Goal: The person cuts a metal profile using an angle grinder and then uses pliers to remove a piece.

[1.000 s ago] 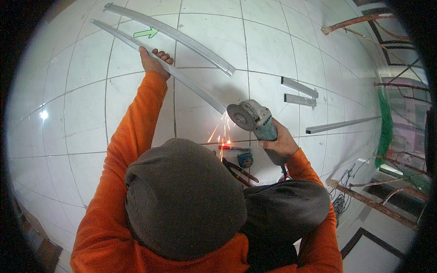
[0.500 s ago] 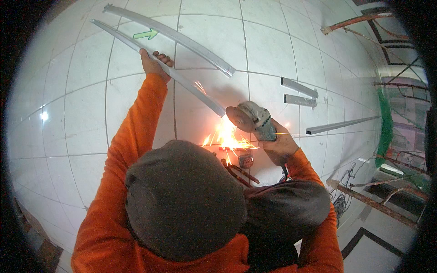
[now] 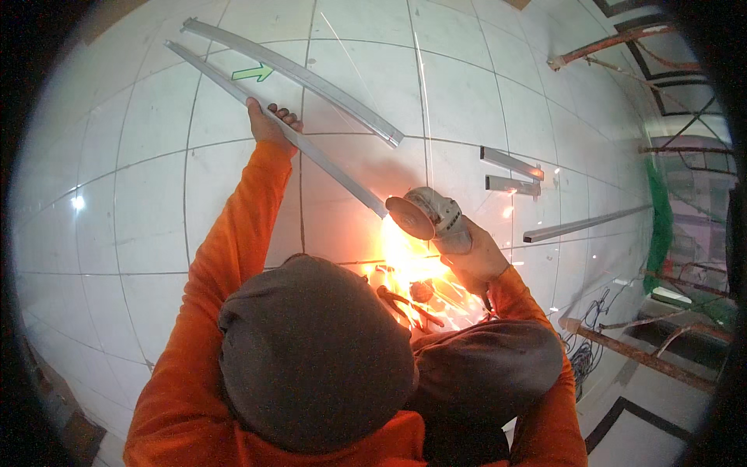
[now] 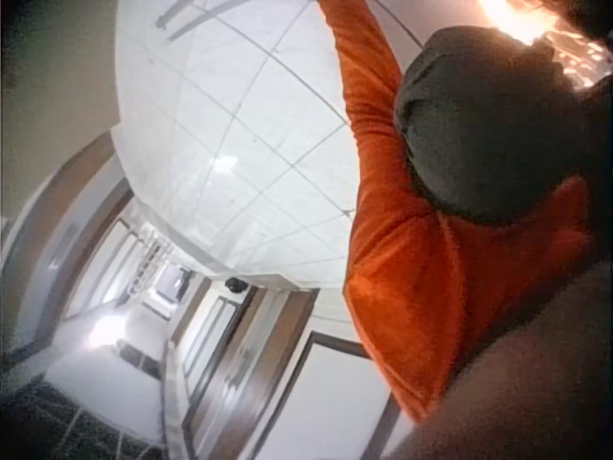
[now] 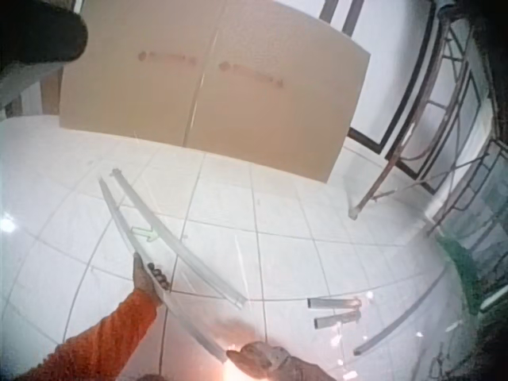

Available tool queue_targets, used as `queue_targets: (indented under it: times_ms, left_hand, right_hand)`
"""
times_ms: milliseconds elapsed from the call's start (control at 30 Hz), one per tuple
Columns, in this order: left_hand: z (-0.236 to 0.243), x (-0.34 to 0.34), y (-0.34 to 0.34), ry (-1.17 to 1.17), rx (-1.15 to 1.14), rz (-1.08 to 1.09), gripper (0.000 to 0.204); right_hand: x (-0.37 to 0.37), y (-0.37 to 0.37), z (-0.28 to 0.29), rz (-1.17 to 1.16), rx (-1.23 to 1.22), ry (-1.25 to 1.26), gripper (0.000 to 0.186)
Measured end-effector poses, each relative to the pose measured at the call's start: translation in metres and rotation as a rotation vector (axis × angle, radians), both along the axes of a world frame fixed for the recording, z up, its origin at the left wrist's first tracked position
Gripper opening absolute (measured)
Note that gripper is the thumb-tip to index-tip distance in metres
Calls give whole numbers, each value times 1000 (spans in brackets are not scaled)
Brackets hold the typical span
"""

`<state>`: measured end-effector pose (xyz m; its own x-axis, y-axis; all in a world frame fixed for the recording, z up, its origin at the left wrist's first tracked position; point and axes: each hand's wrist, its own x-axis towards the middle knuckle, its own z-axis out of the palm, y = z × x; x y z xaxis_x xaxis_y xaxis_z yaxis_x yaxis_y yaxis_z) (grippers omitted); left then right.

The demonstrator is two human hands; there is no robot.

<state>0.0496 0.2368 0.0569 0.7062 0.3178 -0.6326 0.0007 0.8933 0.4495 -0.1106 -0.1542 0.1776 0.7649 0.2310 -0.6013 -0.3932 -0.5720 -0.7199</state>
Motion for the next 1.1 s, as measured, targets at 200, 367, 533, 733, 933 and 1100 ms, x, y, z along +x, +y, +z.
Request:
queue_targets:
  times_ms: [200,367,533,733,933,1100]
  left_hand:
    - [-2,1,-1,-53,-25,-19,54]
    - [-13,0,0,-38,14,-50,57]
    - [-8,-1,-5,-65,-24,-52,55]
    - [-7,-2,-7,-8,9,-39,56]
    - [-5,-3,-5,8,16,-62,56]
    - [-5,-3,-8,14,-26,-20,55]
  right_hand:
    - [-2,-10,-15,-5,130,-81,58]
    - [3,-11,-16,6,45,2,58]
    - [4,-10,-18,63,55,-122,60]
    - [6,3,-11,-28,-20,83,64]
    - [3,-1,-9,41,70,-63,59]
    - [4,-2,-12,14,181,-37,61]
